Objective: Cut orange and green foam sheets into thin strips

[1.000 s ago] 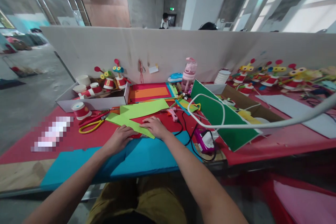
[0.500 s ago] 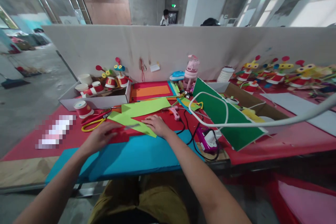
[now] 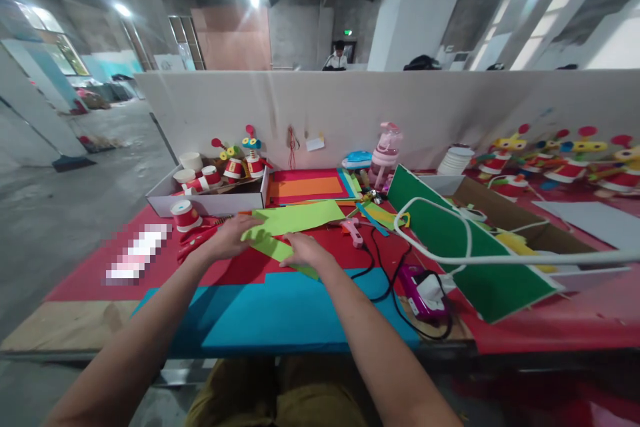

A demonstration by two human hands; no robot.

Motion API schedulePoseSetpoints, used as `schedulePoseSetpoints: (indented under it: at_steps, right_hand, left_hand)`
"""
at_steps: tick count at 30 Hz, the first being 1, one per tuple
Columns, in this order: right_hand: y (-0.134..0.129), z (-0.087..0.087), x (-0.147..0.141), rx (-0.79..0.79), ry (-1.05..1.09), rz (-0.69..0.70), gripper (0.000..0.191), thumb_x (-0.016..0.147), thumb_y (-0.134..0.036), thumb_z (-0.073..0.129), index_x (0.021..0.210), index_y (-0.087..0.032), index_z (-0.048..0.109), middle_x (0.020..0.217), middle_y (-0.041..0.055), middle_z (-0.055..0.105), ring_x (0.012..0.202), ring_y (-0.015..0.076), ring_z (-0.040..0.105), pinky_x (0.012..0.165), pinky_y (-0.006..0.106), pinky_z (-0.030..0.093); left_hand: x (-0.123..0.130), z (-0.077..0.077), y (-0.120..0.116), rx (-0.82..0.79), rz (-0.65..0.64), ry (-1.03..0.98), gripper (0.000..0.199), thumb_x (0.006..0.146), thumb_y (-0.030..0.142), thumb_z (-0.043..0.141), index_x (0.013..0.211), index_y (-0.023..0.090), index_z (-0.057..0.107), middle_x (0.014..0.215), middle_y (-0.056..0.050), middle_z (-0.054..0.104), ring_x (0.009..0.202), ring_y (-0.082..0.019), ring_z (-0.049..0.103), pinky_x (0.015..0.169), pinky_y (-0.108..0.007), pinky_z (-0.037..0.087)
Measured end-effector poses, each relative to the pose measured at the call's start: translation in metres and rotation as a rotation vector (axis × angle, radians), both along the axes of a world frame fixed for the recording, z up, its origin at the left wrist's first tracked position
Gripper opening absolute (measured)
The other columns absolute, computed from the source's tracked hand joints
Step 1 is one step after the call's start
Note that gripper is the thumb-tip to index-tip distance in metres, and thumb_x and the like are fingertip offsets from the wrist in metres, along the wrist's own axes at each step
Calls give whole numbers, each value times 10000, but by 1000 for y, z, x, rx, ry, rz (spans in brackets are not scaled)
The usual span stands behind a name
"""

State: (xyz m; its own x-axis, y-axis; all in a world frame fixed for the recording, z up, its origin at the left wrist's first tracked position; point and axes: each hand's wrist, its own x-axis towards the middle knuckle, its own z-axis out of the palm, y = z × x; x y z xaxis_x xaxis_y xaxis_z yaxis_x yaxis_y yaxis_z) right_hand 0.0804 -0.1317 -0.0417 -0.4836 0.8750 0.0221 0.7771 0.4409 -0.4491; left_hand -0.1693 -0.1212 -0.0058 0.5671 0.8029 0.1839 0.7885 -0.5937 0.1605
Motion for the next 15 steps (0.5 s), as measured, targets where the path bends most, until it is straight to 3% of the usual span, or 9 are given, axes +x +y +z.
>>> schedulePoseSetpoints:
  at_steps: [2, 7, 11, 15]
  right_hand:
    - [0, 1, 1, -12, 1, 10, 649, 658, -448, 867, 1211, -208, 628, 991, 55, 696, 866, 235, 633, 708, 287, 427]
    - [3, 14, 4, 114, -20, 7, 522, 670, -441, 865, 1088, -188, 681, 1038, 100, 697, 973, 269, 631, 802, 341, 464]
    - [22, 32, 6, 355, 402, -173, 286, 889, -436, 643, 1042, -200, 695, 1074, 95, 713, 1004, 229, 641, 901, 361, 484]
    - [34, 34, 2, 495, 817, -465, 343, 964, -455, 463, 962, -194, 685, 984, 86, 739, 916, 214, 671, 845, 340, 520]
  left_hand:
    - [23, 2, 14, -146, -111, 68, 588, 802, 287, 637, 1377, 241, 529, 1312, -100, 607, 1227, -279, 518, 1037, -426, 400]
    - [47, 0, 28, -244, -19, 190, 373, 741, 340, 695, 1092, 215, 678, 1092, -104, 658, 1133, -331, 548, 949, -494, 428]
    - [37, -4, 24, -265, -32, 159, 172, 767, 292, 664, 914, 208, 693, 1139, -109, 617, 1153, -317, 537, 930, -496, 439]
    - [25, -3, 19, -231, -38, 147, 438, 748, 355, 723, 1152, 214, 628, 1226, -135, 590, 1184, -330, 532, 941, -504, 436]
